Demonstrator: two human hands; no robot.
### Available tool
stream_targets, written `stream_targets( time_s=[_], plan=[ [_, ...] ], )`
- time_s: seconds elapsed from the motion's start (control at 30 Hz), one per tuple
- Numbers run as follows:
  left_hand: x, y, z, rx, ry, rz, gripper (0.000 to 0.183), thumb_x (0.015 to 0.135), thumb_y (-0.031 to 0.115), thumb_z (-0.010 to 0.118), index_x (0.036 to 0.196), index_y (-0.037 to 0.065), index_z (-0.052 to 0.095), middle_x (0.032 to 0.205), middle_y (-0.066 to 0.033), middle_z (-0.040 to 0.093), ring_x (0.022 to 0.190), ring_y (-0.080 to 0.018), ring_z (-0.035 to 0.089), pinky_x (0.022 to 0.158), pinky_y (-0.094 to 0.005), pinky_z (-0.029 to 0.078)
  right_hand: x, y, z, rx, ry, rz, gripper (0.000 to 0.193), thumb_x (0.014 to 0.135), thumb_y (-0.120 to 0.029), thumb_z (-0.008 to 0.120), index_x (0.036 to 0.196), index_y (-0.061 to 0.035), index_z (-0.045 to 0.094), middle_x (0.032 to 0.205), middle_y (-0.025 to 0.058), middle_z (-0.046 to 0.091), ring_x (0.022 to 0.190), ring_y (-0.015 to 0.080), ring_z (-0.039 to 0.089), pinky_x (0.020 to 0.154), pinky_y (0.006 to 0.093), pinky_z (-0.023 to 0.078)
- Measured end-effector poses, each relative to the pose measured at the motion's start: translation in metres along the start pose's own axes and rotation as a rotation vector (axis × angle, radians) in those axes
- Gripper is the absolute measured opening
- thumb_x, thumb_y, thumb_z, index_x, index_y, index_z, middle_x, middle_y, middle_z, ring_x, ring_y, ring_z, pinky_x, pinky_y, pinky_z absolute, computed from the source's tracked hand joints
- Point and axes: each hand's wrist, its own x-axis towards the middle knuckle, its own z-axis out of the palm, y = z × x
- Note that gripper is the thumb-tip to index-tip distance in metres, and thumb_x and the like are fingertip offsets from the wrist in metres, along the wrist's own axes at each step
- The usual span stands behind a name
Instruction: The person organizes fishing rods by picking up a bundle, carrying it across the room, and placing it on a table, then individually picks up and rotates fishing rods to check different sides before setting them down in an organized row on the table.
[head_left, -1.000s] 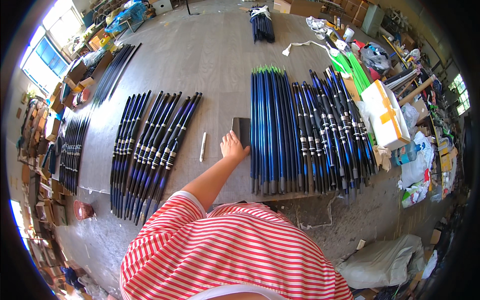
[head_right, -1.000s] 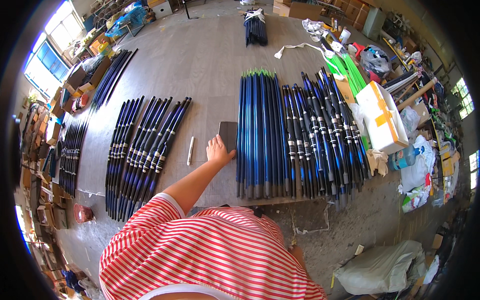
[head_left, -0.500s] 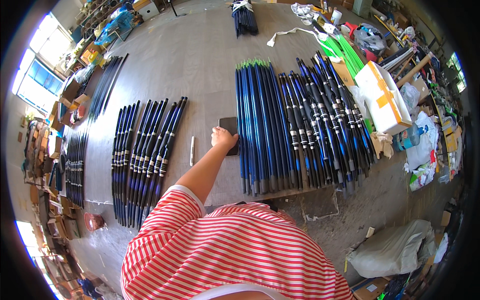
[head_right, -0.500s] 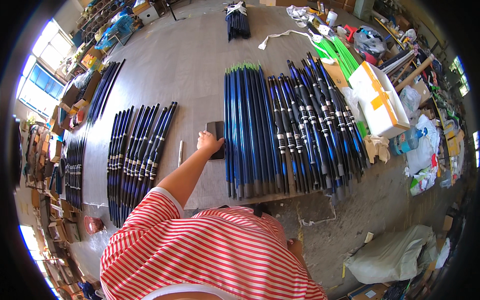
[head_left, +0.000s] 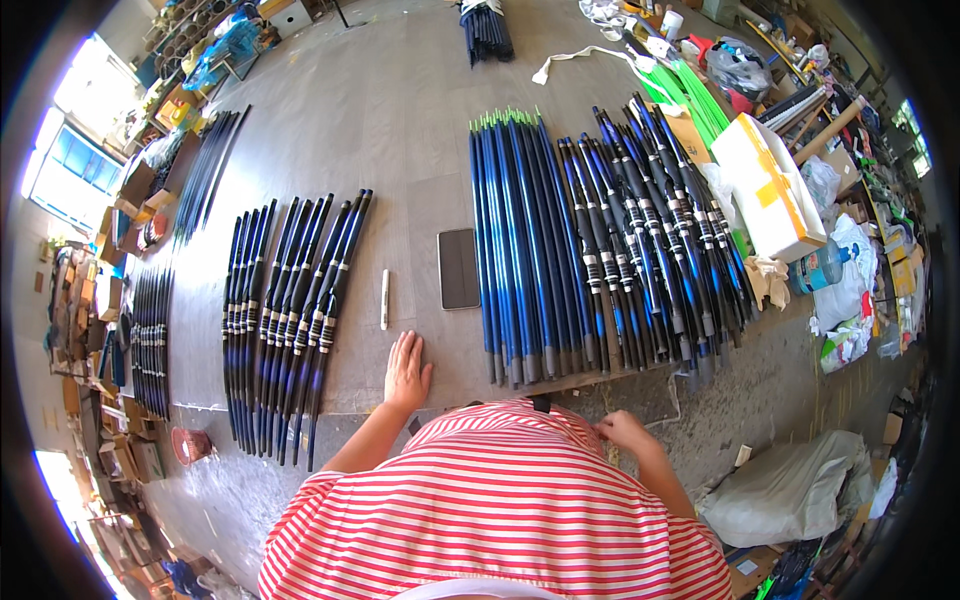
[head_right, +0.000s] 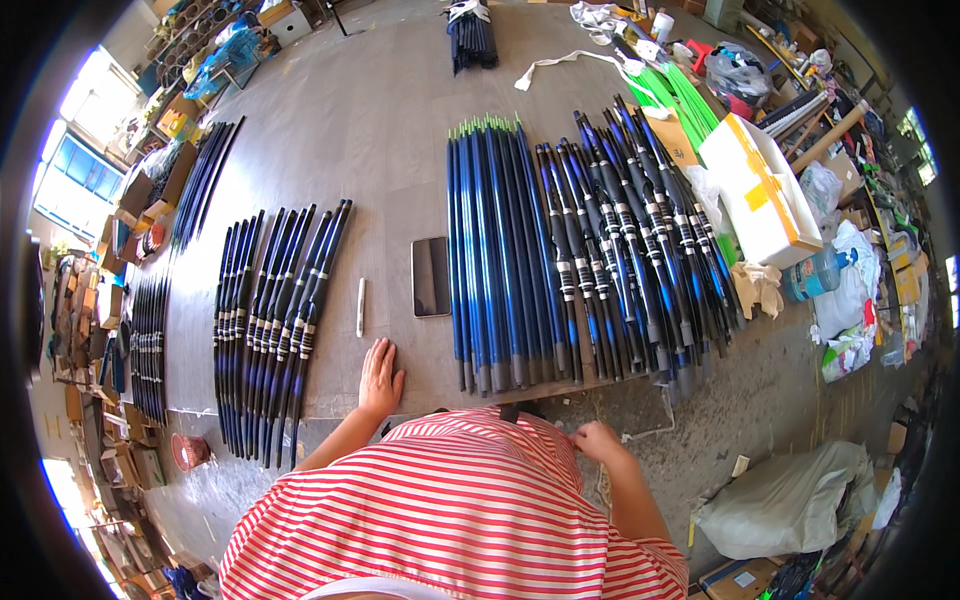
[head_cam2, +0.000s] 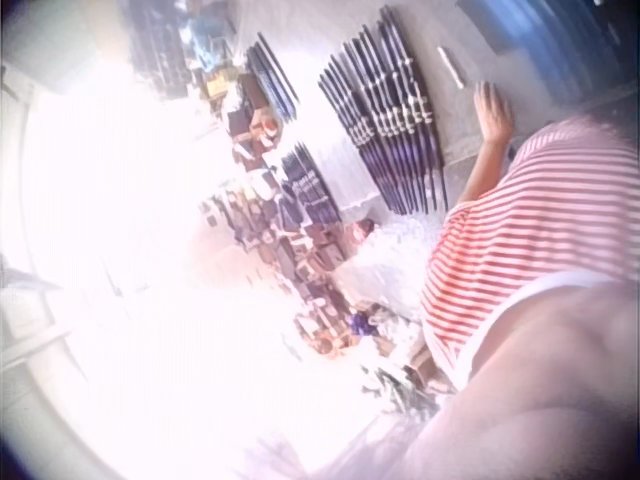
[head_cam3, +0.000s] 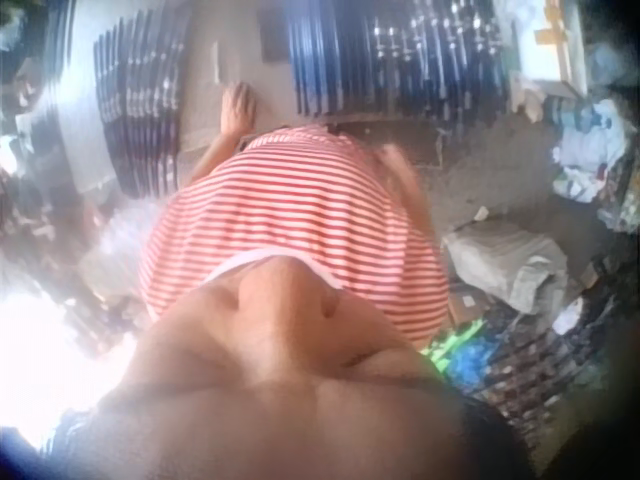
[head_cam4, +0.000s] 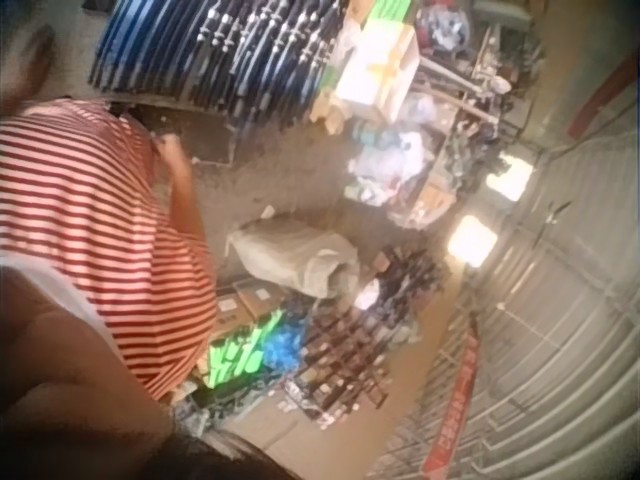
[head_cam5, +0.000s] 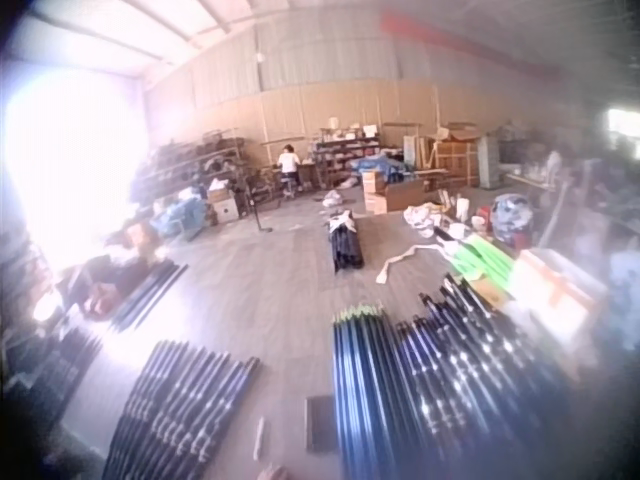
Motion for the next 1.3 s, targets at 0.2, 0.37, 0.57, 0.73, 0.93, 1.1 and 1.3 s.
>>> stream_targets(
  time_s=[0.2,0.37,0.57,0.73,0.93,1.1,1.3],
  plan=[
    [-0.003,-0.001,-0.001,-0.03,0.006,0.002,0.047,0.077,0.015,0.057,0.119,-0.001,0.047,0.13,-0.0173,0.04,0.125,-0.0335,0.033,0.105,-0.0439,0.025,-0.077,-0.181,-0.104,0.038,0.302,-0.725,0.027,0.082,-0.021,0.059,0.1,0.0,0.062,0.094,0.0156,0.064,0.078,0.0279,0.063,0.069,0.0355,0.05],
    [-0.008,-0.007,-0.003,-0.049,0.023,0.015,0.045,0.077,0.015,0.056,0.119,0.0,0.048,0.13,-0.0171,0.041,0.125,-0.0334,0.034,0.104,-0.0446,0.025,-0.169,-0.325,-0.153,-0.01,0.47,-1.501,0.021,0.077,-0.014,0.064,0.094,-0.0014,0.06,0.079,0.0116,0.063,0.071,0.0226,0.063,0.059,0.0322,0.052],
    [-0.013,-0.006,-0.005,-0.033,0.061,-0.001,0.045,0.077,0.013,0.055,0.119,-0.001,0.047,0.129,-0.0175,0.042,0.124,-0.0333,0.035,0.104,-0.0441,0.026,-0.222,-0.385,-0.126,-0.64,0.321,-1.777,0.025,0.073,-0.014,0.066,0.092,-0.0001,0.064,0.082,0.0124,0.065,0.071,0.0199,0.064,0.059,0.0284,0.052],
    [-0.001,0.004,-0.011,-0.143,0.095,0.09,0.043,0.077,0.013,0.054,0.117,-0.001,0.049,0.127,-0.0189,0.044,0.123,-0.0344,0.036,0.103,-0.0449,0.027,-0.229,-0.381,-0.127,-0.862,0.254,-1.631,0.025,0.073,-0.015,0.066,0.093,0.0,0.064,0.082,0.0125,0.065,0.072,0.0194,0.064,0.06,0.0279,0.051],
    [-0.007,-0.01,0.002,-0.088,0.043,0.036,0.044,0.077,0.014,0.055,0.118,-0.001,0.048,0.128,-0.0187,0.043,0.123,-0.0346,0.035,0.104,-0.0453,0.026,-0.22,-0.383,-0.128,-0.883,0.183,-1.58,0.026,0.074,-0.016,0.065,0.093,0.0002,0.064,0.082,0.0125,0.065,0.072,0.0188,0.064,0.061,0.0272,0.051],
    [-0.012,-0.014,-0.003,-0.098,0.041,0.045,0.044,0.075,0.016,0.057,0.115,-0.001,0.05,0.126,-0.0183,0.045,0.123,-0.0337,0.037,0.104,-0.045,0.027,-0.229,-0.375,-0.125,-0.918,0.122,-1.506,0.026,0.074,-0.017,0.064,0.094,0.0003,0.064,0.082,0.0125,0.065,0.073,0.0183,0.064,0.062,0.0266,0.051],
    [-0.006,-0.008,-0.012,-0.137,0.079,0.033,0.045,0.075,0.016,0.057,0.116,-0.001,0.05,0.126,-0.0173,0.044,0.123,-0.0325,0.037,0.103,-0.0437,0.027,-0.232,-0.365,-0.127,-0.904,0.001,-1.444,0.027,0.075,-0.018,0.063,0.095,0.0004,0.064,0.082,0.0126,0.066,0.073,0.0177,0.064,0.063,0.0259,0.05]
  ],
)
